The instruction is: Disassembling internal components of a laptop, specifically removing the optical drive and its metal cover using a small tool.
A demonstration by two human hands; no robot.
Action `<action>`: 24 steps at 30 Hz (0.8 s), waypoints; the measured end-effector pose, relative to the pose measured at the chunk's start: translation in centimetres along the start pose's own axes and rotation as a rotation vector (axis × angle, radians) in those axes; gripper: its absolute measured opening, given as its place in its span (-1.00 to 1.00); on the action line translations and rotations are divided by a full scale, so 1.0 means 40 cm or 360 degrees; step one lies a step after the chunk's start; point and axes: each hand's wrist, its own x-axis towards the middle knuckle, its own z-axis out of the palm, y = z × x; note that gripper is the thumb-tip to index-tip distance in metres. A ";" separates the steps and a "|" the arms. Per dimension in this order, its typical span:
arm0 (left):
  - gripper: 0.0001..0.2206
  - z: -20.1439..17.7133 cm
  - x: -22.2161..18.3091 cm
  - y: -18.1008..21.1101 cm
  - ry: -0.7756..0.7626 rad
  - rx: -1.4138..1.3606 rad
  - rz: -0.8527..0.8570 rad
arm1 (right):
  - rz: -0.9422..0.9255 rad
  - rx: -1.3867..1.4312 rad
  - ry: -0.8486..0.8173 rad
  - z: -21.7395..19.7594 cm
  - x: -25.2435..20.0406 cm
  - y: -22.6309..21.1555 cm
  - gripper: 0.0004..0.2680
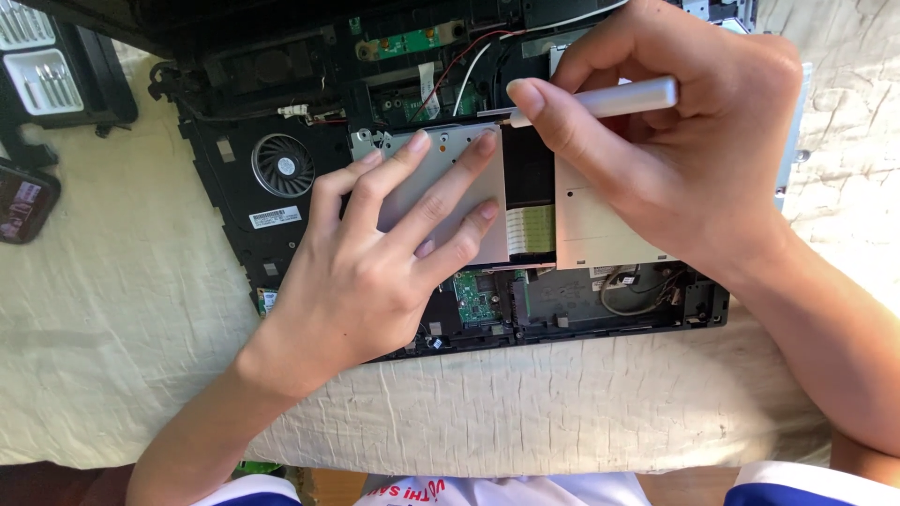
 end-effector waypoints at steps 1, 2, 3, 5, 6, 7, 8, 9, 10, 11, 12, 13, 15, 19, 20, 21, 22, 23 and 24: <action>-0.73 -0.003 0.002 0.002 0.0000 -0.0001 0.0000 | 0.0000 0.0000 -0.0001 0.001 -0.001 -0.001 -0.78; -0.75 -0.007 0.005 0.005 0.0003 0.0040 -0.0002 | 0.0018 -0.0001 0.0005 0.002 -0.001 -0.001 -0.77; -0.78 -0.010 0.007 0.007 0.0005 0.0081 -0.0002 | 0.0036 -0.0002 0.0011 0.002 -0.002 -0.002 -0.77; -0.79 -0.010 0.009 0.008 0.0003 0.0107 0.0000 | 0.0034 -0.0016 0.0009 0.002 -0.003 0.001 -0.77; -0.80 -0.011 0.010 0.008 0.0001 0.0133 0.0001 | 0.0031 -0.0030 0.0007 0.002 -0.003 0.002 -0.77; -0.80 -0.009 0.008 0.007 -0.0001 0.0132 0.0001 | 0.0032 -0.0029 0.0007 0.002 -0.005 0.002 -0.77; -0.80 -0.007 0.006 0.006 -0.0012 0.0117 0.0005 | 0.0042 -0.0031 0.0006 0.002 -0.005 0.003 -0.77; -0.80 -0.005 0.005 0.004 -0.0022 0.0102 0.0008 | 0.0051 -0.0034 0.0006 0.002 -0.006 0.003 -0.77; -0.80 -0.005 0.002 0.004 -0.0022 0.0102 0.0007 | 0.0050 -0.0033 0.0005 0.002 -0.006 0.003 -0.77; -0.79 -0.004 0.001 0.003 -0.0022 0.0088 0.0009 | 0.0051 -0.0037 0.0004 0.001 -0.006 0.002 -0.77; -0.77 -0.003 0.000 0.002 -0.0022 0.0074 0.0010 | 0.0052 -0.0040 0.0003 0.001 -0.005 0.002 -0.77; -0.77 -0.002 -0.001 0.000 -0.0020 0.0074 0.0012 | 0.0052 -0.0042 0.0004 0.000 -0.004 0.001 -0.77; -0.73 0.000 -0.002 -0.001 -0.0016 0.0010 0.0007 | 0.0060 -0.0014 -0.0012 0.000 -0.003 0.000 -0.78; -0.68 0.000 -0.003 -0.011 -0.0038 -0.0035 0.0033 | -0.0016 0.0040 -0.0024 0.000 0.003 0.001 -0.79; -0.67 0.001 -0.003 -0.011 -0.0037 -0.0045 0.0028 | -0.0014 0.0043 -0.0027 0.000 0.004 0.000 -0.79; -0.67 0.001 -0.004 -0.010 -0.0039 -0.0056 0.0020 | -0.0011 0.0050 -0.0032 0.002 0.004 -0.001 -0.78; -0.67 0.001 -0.005 -0.010 -0.0043 -0.0058 0.0019 | -0.0008 0.0053 -0.0033 0.002 0.003 -0.002 -0.78; -0.67 0.002 -0.005 -0.010 -0.0040 -0.0059 0.0017 | 0.0003 0.0039 -0.0036 0.001 0.003 -0.002 -0.78; -0.68 0.002 -0.005 -0.010 -0.0037 -0.0061 0.0016 | 0.0014 0.0025 -0.0039 0.001 0.003 -0.002 -0.77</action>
